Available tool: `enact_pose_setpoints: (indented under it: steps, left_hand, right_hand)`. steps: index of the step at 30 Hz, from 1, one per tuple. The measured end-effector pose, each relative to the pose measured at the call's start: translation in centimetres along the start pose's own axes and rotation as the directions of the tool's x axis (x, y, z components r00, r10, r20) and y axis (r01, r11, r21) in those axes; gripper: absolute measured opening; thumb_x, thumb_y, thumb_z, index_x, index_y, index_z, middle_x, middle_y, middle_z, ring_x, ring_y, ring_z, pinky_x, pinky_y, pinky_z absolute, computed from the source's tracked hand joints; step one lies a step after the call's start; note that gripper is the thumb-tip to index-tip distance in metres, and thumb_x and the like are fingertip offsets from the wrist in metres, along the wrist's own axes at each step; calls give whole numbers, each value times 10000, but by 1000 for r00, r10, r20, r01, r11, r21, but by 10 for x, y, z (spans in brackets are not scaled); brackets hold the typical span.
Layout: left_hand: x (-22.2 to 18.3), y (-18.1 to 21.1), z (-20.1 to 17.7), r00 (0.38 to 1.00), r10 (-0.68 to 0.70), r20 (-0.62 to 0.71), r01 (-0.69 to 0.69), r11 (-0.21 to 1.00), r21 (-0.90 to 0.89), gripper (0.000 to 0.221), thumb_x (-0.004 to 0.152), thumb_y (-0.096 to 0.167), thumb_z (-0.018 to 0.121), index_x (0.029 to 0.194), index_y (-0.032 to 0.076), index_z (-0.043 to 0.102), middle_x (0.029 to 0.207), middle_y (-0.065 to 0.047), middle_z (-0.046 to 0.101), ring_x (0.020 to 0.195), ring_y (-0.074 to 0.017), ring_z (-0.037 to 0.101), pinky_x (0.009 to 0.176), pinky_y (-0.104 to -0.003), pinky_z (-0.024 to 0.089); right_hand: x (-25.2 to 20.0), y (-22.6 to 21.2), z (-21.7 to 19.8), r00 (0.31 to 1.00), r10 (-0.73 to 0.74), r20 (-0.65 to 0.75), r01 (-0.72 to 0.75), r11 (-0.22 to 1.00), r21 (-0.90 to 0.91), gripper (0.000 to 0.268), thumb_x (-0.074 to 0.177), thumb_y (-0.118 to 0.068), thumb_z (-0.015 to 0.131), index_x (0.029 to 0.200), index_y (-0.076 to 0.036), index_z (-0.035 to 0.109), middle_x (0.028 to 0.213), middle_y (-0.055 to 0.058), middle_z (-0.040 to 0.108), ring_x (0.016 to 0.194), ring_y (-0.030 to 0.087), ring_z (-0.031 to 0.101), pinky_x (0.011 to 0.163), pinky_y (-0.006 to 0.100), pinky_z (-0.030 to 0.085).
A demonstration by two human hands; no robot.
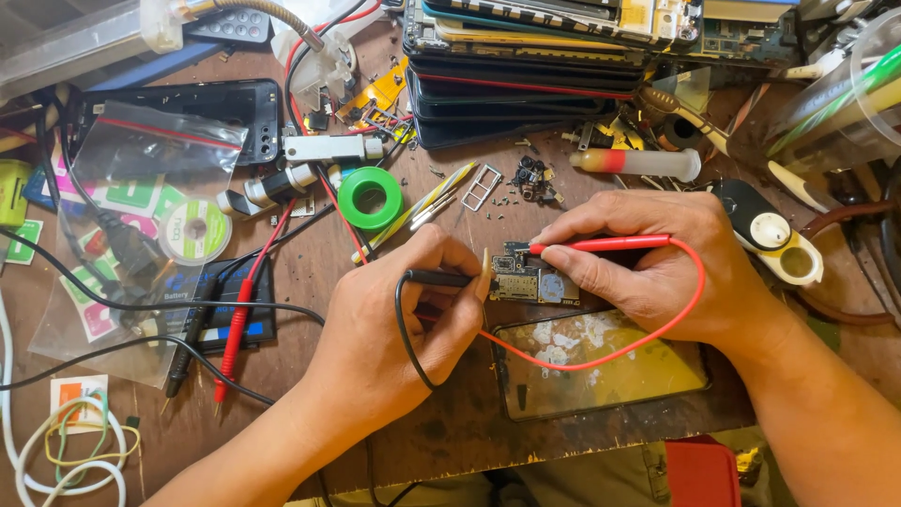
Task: Using a multimeter to test components on a smartphone motherboard for diagnostic purposes.
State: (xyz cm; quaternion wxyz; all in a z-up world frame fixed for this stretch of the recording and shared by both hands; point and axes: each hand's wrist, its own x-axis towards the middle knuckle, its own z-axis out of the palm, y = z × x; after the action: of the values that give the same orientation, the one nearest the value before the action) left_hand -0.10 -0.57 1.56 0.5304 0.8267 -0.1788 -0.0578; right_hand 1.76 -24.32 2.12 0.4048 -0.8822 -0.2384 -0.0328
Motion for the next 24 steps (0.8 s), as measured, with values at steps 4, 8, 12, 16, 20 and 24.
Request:
enact_pose_setpoints:
  steps: [4, 8, 12, 16, 20, 24]
  left_hand:
    - [0, 1, 0, 1000, 14, -9, -14, 1000, 8, 49, 897, 107, 606, 875, 150, 603, 691, 22, 616, 523, -82, 573, 540, -220, 533]
    - [0, 1, 0, 1000, -3, -5, 3, 1000, 12, 51, 899, 119, 610, 870, 159, 597, 681, 25, 610, 518, -83, 577, 537, -220, 524]
    - [0, 0, 0, 1000, 11, -4, -11, 1000, 3, 51, 907, 114, 611, 880, 156, 600, 684, 29, 612, 525, -75, 579, 559, -214, 543]
    - [0, 1, -1, 1000, -6, -2, 6, 1000, 10, 47, 894, 123, 608, 872, 162, 594, 680, 24, 613, 521, -88, 592, 549, -223, 527]
    - [0, 1, -1, 1000, -1, 8, 1, 1000, 5, 36, 897, 124, 595, 880, 156, 595, 695, 22, 623, 530, -88, 609, 562, -221, 544]
    - [0, 0, 0, 1000, -7, 5, 7, 1000, 4, 33, 892, 122, 599, 885, 154, 601, 696, 23, 634, 530, -88, 621, 559, -223, 547]
  right_hand:
    - [0, 1, 0, 1000, -3, -2, 3, 1000, -9, 74, 889, -121, 773, 955, -98, 798, 939, 10, 805, 794, 96, 727, 771, 229, 536]
    - [0, 0, 0, 1000, -6, -2, 6, 1000, -12, 73, 889, -118, 773, 954, -96, 797, 934, 9, 803, 787, 98, 722, 770, 233, 535]
    - [0, 1, 0, 1000, -16, -2, 16, 1000, -26, 71, 891, -126, 773, 953, -100, 795, 936, 4, 802, 788, 100, 721, 778, 239, 530]
    - [0, 1, 0, 1000, -16, 0, 16, 1000, -16, 77, 889, -125, 773, 957, -97, 795, 939, 9, 803, 793, 103, 725, 780, 239, 535]
    - [0, 1, 0, 1000, -18, -8, 17, 1000, -23, 67, 887, -120, 776, 947, -97, 796, 932, 8, 803, 788, 100, 726, 773, 236, 537]
    - [0, 1, 0, 1000, -24, -10, 24, 999, -27, 63, 888, -123, 780, 945, -100, 794, 931, 2, 801, 790, 98, 724, 778, 238, 535]
